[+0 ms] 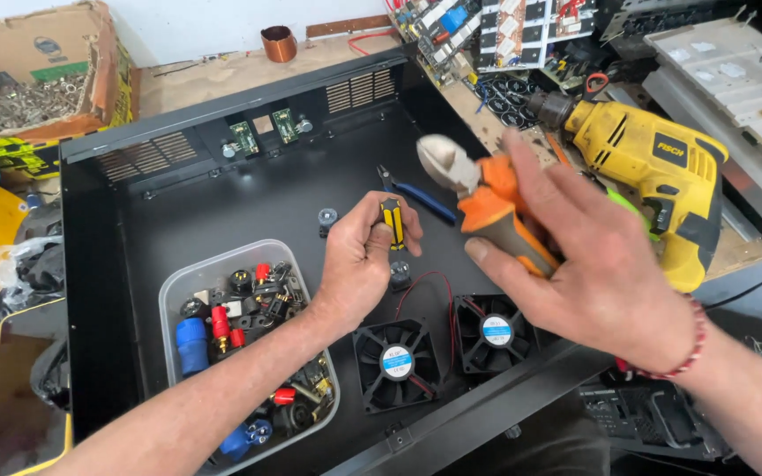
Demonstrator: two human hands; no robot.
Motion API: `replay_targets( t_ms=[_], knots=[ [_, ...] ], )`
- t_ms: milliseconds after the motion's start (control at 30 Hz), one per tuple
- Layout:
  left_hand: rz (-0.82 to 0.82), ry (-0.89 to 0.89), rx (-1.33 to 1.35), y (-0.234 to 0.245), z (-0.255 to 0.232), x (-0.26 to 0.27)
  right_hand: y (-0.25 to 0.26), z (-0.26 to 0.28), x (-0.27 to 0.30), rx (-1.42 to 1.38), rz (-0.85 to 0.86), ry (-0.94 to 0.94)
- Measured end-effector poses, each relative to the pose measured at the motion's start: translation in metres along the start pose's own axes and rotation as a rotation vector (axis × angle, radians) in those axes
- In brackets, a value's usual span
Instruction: The person uses pliers to strip the insulation from a small black component's wires. They then use a screwdriver to manipulate the component and a soldering iron to work on the wires. The person handles various tools and electronic parts on a cluttered workbench.
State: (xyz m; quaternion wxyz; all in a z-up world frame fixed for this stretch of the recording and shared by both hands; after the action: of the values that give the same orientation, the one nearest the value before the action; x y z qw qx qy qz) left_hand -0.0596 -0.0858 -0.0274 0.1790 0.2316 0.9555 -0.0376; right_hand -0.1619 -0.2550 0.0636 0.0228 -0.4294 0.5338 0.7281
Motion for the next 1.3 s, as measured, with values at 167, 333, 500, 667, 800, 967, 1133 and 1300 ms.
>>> replay_targets(
  t_ms=[167, 333, 500, 667, 800, 967, 1133, 1300],
  knots=[
    [-0.026, -0.030, -0.059, 0.001, 0.015, 0.000, -0.003, 0.016, -0.036, 0.226, 0.258, -0.035],
    [-0.030, -0.028, -0.092, -0.001, 0.002, 0.003, -0.019, 0.011, -0.034, 0.316, 0.460, -0.083],
    [-0.068, -0.033, -0.141, 0.002, 0.024, 0.003, -0.026, 0.011, -0.039, 0.229, 0.579, -0.164],
    [-0.003, -0.022, -0.063, -0.002, 0.001, 0.003, -0.018, 0.011, -0.032, 0.285, 0.289, -0.041],
    [-0.042, -0.038, -0.106, 0.002, 0.020, 0.000, -0.024, 0.014, -0.033, 0.318, 0.286, 0.007],
    [-0.010, -0.036, -0.042, 0.001, 0.007, -0.002, -0.029, 0.004, -0.027, 0.258, 0.257, -0.053],
    [0.004, -0.052, -0.005, 0.001, -0.012, -0.003, -0.027, -0.003, -0.016, 0.121, 0.004, -0.064],
    [-0.027, 0.001, 0.049, 0.002, 0.002, -0.005, -0.026, -0.018, -0.007, 0.208, -0.101, -0.143]
  ],
)
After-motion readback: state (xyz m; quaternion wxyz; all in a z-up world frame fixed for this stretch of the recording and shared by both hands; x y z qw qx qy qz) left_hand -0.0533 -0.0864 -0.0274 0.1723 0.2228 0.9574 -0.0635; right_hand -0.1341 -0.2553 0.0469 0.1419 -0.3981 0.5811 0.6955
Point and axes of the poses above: each hand's wrist, its own x-axis away from the middle knuckle, its own y-axis out of the back of the hand, z = x × y, the point moved 5 cm from there along -x, towards the middle knuckle, and after that the axes turned 7 degrees about y, right-handed, at the moved point
